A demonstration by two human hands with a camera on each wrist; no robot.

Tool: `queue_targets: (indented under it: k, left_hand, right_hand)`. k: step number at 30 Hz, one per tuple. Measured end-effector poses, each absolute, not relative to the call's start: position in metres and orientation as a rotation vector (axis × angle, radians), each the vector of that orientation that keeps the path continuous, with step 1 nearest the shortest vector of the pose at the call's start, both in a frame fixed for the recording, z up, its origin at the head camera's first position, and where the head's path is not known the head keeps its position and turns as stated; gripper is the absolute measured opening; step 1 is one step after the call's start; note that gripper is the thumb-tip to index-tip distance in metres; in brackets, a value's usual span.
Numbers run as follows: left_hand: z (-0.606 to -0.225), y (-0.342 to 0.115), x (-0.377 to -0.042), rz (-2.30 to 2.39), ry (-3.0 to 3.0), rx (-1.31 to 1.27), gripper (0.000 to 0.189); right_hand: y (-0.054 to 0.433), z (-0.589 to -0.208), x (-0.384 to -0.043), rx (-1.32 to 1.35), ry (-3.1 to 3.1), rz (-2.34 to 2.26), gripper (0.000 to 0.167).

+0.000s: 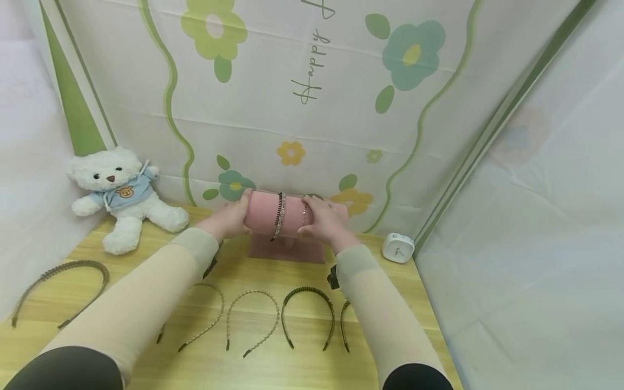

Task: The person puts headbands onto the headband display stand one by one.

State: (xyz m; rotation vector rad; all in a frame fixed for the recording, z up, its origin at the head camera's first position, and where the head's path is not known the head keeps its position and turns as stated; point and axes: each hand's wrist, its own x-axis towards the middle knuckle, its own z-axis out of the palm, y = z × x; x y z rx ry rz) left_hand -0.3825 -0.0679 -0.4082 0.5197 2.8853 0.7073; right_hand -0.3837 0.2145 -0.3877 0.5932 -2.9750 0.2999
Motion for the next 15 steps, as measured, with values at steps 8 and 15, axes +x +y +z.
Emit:
queue_targets:
  k: [8,15]
  left_hand:
    - [-0.407,-0.068,-0.382,0.721,2.883,0.518,0.120]
    - [-0.408,-0.069,-0.383,0.692,2.891,0.530,0.119]
  right_hand:
    - [0.200,-0.389,-0.388,0.692,-2.986,0.524,0.093]
    - [0.190,-0.389,-0.390,0.718,-2.989,0.589,0.091]
